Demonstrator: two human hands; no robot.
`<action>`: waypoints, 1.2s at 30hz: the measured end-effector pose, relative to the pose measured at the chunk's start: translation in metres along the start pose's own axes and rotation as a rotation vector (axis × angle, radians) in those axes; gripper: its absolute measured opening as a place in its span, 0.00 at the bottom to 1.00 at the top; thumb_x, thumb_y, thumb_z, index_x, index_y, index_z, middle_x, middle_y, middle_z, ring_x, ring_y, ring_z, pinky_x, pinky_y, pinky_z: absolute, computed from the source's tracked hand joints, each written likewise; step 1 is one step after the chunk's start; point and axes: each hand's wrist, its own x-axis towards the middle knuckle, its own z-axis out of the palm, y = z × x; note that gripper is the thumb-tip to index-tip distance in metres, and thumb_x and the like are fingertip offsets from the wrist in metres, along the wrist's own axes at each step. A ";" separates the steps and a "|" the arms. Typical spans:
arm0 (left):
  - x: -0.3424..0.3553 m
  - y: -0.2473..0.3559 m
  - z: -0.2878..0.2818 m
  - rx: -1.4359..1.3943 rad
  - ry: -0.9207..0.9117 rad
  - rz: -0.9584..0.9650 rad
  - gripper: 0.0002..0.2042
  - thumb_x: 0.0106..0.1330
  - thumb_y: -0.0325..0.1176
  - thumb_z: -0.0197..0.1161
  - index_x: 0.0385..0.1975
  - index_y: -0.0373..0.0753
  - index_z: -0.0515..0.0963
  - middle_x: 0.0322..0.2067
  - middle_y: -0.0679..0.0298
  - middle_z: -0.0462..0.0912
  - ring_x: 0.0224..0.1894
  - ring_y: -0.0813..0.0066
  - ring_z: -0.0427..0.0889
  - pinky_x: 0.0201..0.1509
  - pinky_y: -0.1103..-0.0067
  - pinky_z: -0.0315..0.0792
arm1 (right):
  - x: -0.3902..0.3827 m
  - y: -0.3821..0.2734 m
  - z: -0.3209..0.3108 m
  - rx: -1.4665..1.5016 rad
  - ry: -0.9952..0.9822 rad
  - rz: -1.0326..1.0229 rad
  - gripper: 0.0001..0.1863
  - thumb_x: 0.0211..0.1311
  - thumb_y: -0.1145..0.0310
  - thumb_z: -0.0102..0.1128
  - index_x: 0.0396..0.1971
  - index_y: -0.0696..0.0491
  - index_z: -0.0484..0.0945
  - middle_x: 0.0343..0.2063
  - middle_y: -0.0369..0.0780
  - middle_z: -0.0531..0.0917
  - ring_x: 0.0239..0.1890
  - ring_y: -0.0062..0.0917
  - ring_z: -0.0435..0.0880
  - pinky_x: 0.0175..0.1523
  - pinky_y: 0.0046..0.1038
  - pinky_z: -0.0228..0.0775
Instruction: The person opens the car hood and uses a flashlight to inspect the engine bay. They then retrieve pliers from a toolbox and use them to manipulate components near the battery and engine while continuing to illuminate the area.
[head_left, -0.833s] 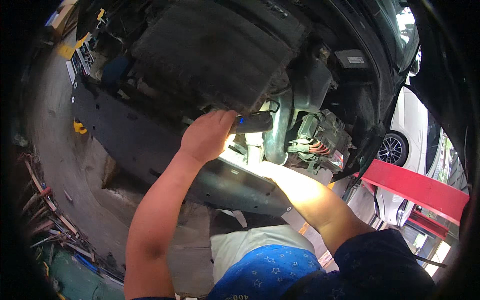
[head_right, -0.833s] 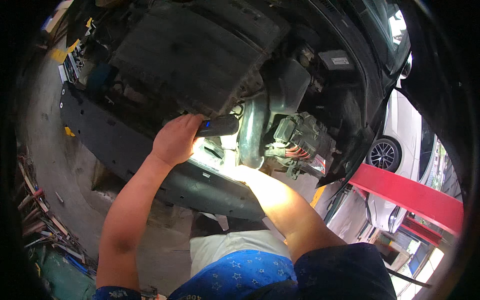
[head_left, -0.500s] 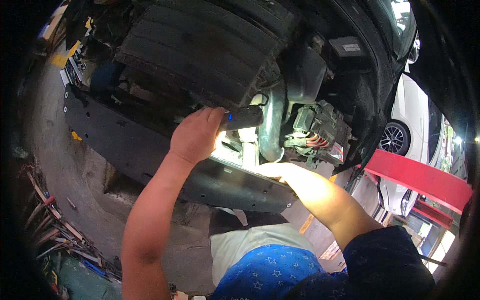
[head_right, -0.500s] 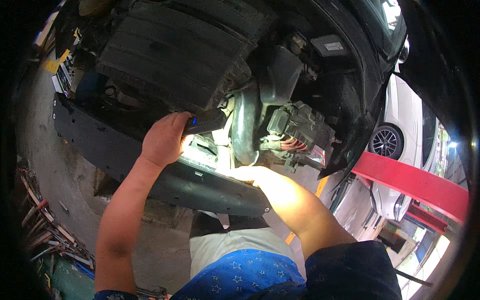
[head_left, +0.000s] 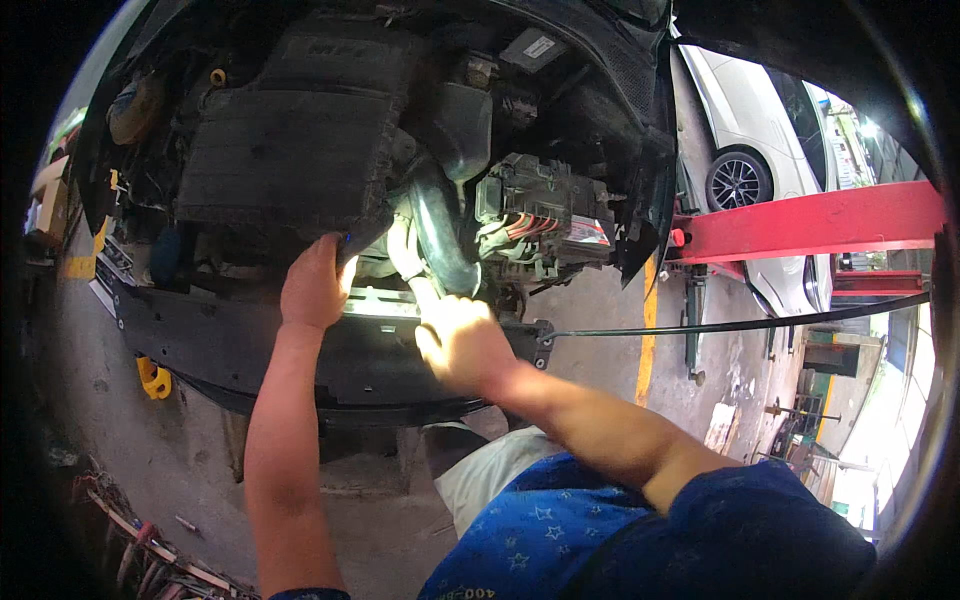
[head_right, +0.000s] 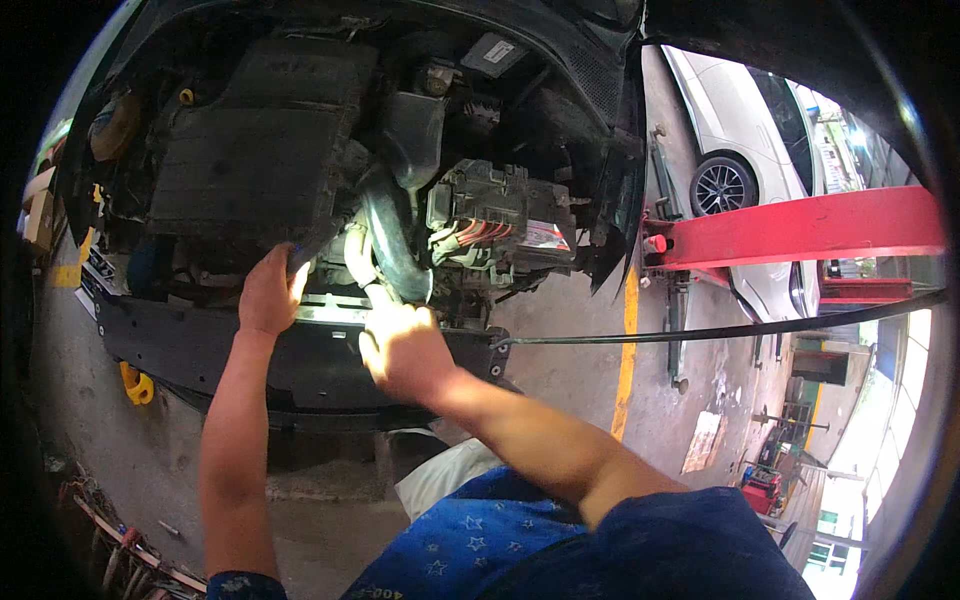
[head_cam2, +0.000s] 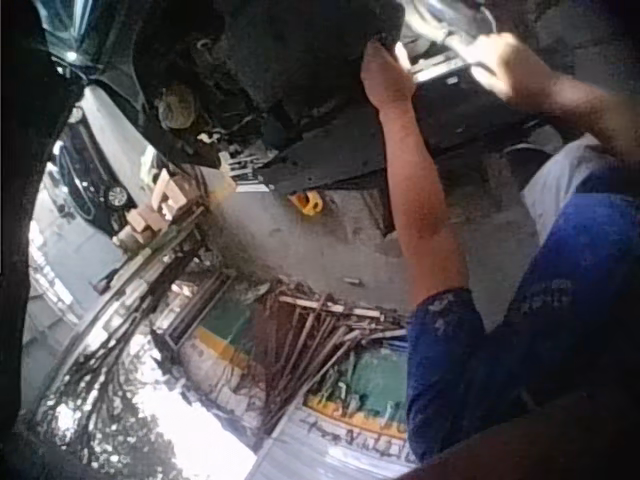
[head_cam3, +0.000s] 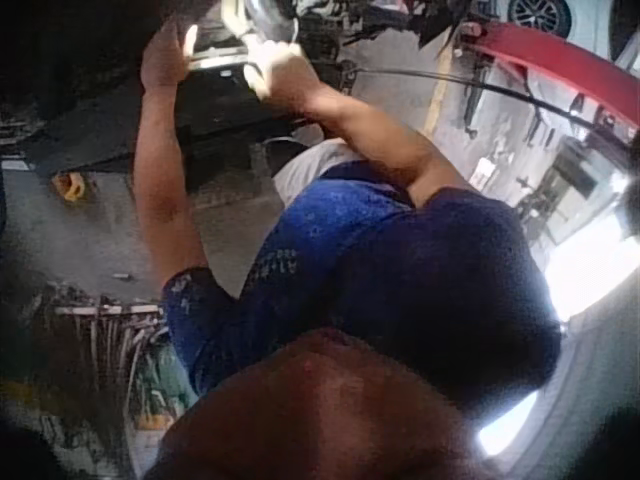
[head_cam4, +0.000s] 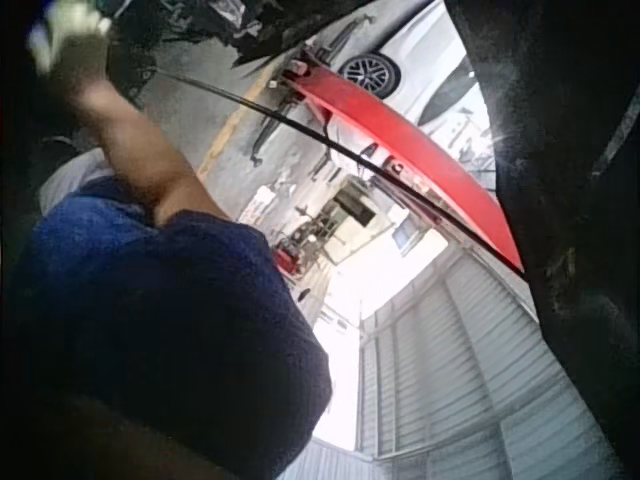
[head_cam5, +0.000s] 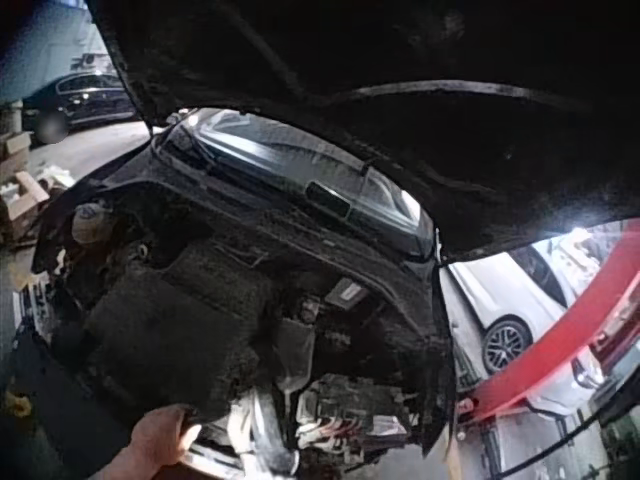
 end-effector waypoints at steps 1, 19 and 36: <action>-0.002 -0.006 0.002 0.010 0.017 0.016 0.17 0.68 0.31 0.65 0.55 0.35 0.76 0.48 0.47 0.84 0.51 0.44 0.83 0.53 0.57 0.77 | -0.028 0.001 -0.020 0.189 -0.132 -0.186 0.07 0.62 0.67 0.65 0.35 0.54 0.80 0.29 0.45 0.81 0.35 0.42 0.81 0.43 0.41 0.71; 0.024 0.017 0.028 -0.133 -0.560 0.083 0.17 0.54 0.22 0.74 0.41 0.41 0.75 0.33 0.62 0.80 0.35 0.61 0.82 0.41 0.69 0.74 | -0.028 0.280 0.038 1.061 -0.874 0.580 0.19 0.75 0.61 0.61 0.56 0.59 0.80 0.46 0.38 0.85 0.48 0.21 0.82 0.56 0.26 0.75; 0.037 0.007 0.119 -0.279 -1.046 0.270 0.19 0.52 0.28 0.78 0.45 0.43 0.83 0.37 0.55 0.87 0.40 0.50 0.87 0.44 0.63 0.79 | 0.000 0.232 0.116 1.160 -0.938 0.221 0.26 0.66 0.49 0.72 0.52 0.54 0.83 0.41 0.39 0.87 0.46 0.26 0.84 0.56 0.31 0.75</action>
